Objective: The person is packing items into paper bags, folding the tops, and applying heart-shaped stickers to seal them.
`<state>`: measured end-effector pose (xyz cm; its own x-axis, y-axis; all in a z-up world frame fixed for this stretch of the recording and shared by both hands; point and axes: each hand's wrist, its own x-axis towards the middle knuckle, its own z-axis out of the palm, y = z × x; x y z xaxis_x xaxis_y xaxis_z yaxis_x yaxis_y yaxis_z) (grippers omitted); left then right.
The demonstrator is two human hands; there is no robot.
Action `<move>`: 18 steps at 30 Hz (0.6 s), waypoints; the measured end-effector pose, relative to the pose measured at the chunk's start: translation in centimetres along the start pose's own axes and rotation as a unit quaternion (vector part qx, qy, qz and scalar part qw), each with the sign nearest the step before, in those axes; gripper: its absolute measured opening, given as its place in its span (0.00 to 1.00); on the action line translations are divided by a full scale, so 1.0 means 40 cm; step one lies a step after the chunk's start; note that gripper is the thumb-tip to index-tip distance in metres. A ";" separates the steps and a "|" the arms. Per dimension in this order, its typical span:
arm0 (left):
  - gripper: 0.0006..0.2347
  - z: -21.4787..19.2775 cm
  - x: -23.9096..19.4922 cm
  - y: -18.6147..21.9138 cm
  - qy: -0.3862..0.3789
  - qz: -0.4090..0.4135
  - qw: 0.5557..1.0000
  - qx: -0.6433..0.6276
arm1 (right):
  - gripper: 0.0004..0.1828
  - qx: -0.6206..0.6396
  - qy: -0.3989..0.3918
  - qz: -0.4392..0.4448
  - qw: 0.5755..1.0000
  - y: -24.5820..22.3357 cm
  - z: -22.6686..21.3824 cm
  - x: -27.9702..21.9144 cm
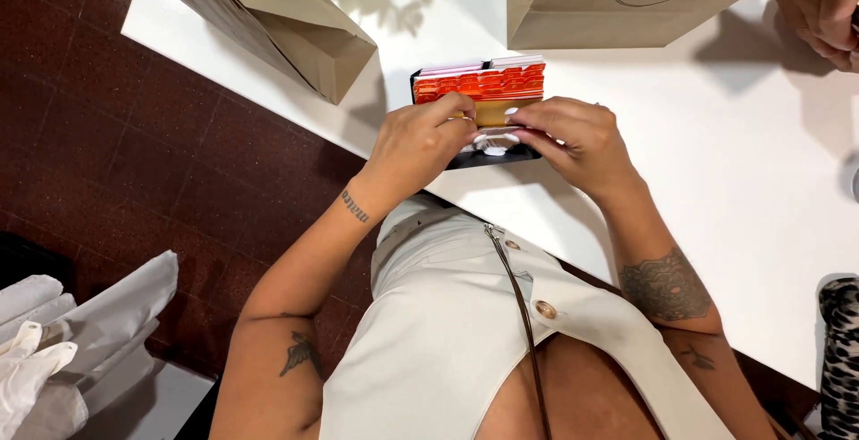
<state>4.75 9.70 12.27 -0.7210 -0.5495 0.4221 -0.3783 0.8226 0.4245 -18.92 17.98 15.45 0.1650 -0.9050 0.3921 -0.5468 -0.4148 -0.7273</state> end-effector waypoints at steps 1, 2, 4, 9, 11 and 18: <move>0.02 0.004 -0.001 -0.003 -0.008 -0.002 1.000 -0.018 | 0.08 -0.014 -0.002 -0.006 1.000 0.008 0.004 -0.010; 0.04 0.009 -0.004 -0.006 -0.017 -0.005 0.999 -0.036 | 0.08 -0.028 -0.003 -0.011 1.000 0.017 0.009 -0.020; 0.03 -0.001 0.003 0.000 -0.010 -0.003 0.999 -0.046 | 0.07 -0.046 0.003 -0.019 0.999 0.022 0.010 -0.025; 0.04 0.006 -0.001 0.000 0.010 0.002 0.999 -0.045 | 0.05 -0.098 0.013 -0.039 0.994 0.013 -0.006 -0.036; 0.04 0.030 -0.013 -0.014 0.022 -0.012 0.999 -0.044 | 0.05 -0.136 0.019 -0.058 0.989 0.003 -0.016 -0.032; 0.05 0.034 -0.019 -0.019 0.048 -0.029 0.994 -0.096 | 0.03 -0.179 -0.026 -0.045 0.982 -0.019 -0.019 -0.033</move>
<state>4.80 9.71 10.56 -0.6390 -0.6146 0.4626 -0.2939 0.7508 0.5915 -19.34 19.57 15.92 0.2621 -0.8738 0.4095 -0.7803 -0.4416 -0.4428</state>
